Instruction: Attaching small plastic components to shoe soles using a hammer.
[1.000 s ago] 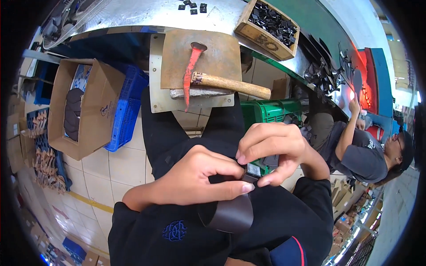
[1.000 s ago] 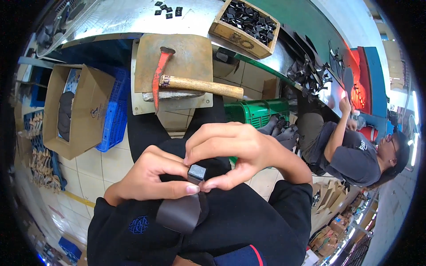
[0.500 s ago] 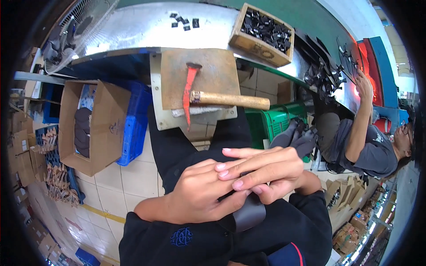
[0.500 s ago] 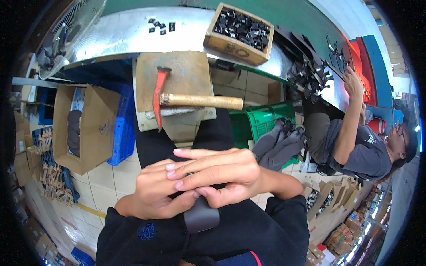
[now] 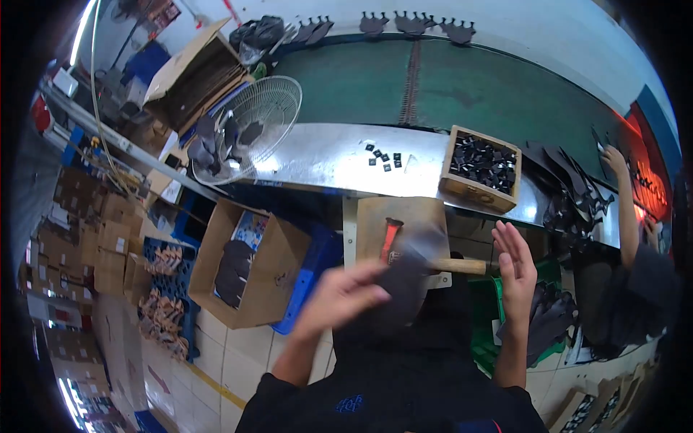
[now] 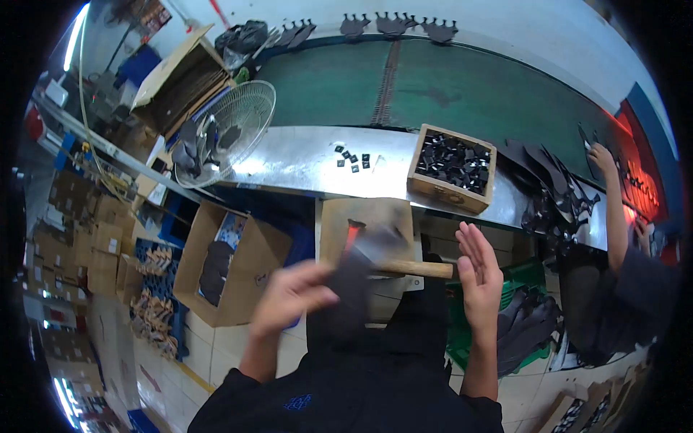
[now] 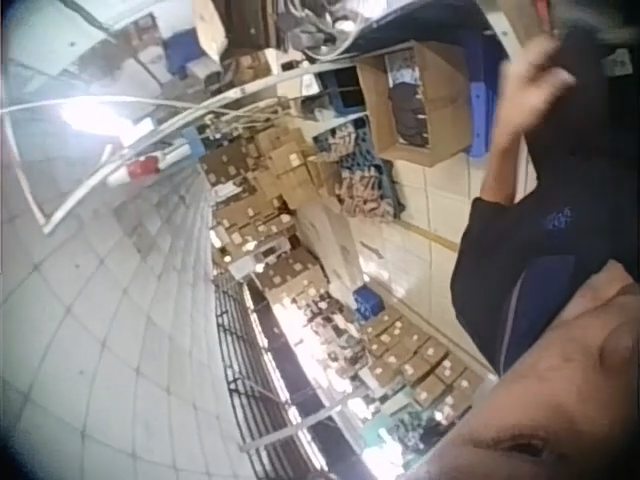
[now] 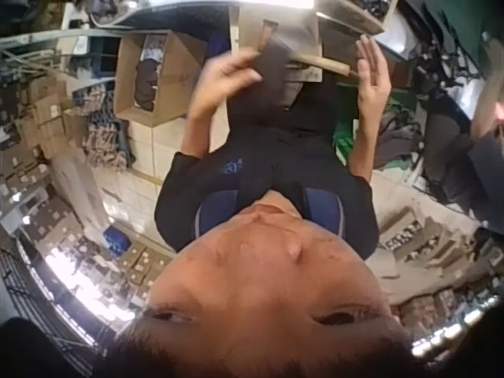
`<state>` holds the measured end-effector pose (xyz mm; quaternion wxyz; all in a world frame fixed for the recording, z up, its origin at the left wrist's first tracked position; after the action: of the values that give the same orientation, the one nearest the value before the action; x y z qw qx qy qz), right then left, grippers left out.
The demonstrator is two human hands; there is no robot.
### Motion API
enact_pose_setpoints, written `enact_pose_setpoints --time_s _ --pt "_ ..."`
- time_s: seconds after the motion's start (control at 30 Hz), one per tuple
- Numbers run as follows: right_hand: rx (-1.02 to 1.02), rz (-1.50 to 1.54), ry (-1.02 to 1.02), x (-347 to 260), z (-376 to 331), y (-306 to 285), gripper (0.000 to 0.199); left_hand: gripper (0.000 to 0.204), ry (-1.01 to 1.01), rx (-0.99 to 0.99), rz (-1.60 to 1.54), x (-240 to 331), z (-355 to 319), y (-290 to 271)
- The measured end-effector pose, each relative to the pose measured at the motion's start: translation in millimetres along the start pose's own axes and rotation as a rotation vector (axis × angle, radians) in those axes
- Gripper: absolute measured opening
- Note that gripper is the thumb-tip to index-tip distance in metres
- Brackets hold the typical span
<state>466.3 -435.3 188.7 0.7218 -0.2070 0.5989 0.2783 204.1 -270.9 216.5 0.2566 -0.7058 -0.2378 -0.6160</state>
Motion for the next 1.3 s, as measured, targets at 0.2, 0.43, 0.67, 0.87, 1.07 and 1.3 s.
enact_pose_setpoints --time_s 0.2,0.43,0.67,0.87,1.07,1.3 --pt "0.077 0.042 0.108 25 -4 -11 0.033 0.044 0.316 0.599 -0.136 73 111 -246" --pt "0.337 -0.029 0.111 61 -30 -64 0.028 0.044 0.618 0.947 0.084 58 161 -250" --pt "0.67 -1.029 -0.616 -7 100 -179 0.036 0.03 0.491 0.4 0.67 -17 116 -22" --pt "0.446 -1.392 -0.514 -9 162 -173 0.031 0.028 0.604 0.346 0.589 -4 96 46" --pt "0.344 -0.287 -0.349 -88 98 -69 0.017 0.071 0.894 0.186 0.599 59 80 105" --pt "-0.507 0.271 -0.403 -140 -7 49 0.04 0.056 1.312 0.605 0.443 84 36 79"
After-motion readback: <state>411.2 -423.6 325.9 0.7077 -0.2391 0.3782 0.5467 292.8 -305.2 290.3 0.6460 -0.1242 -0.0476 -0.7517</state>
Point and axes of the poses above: each hand's wrist, its own z-axis towards the middle knuckle, its own y-axis out of the palm, x = y × z, the point moved 4 cm from there along z, towards the middle knuckle, and after that the axes turned 7 degrees about x, right-handed, at the moved point
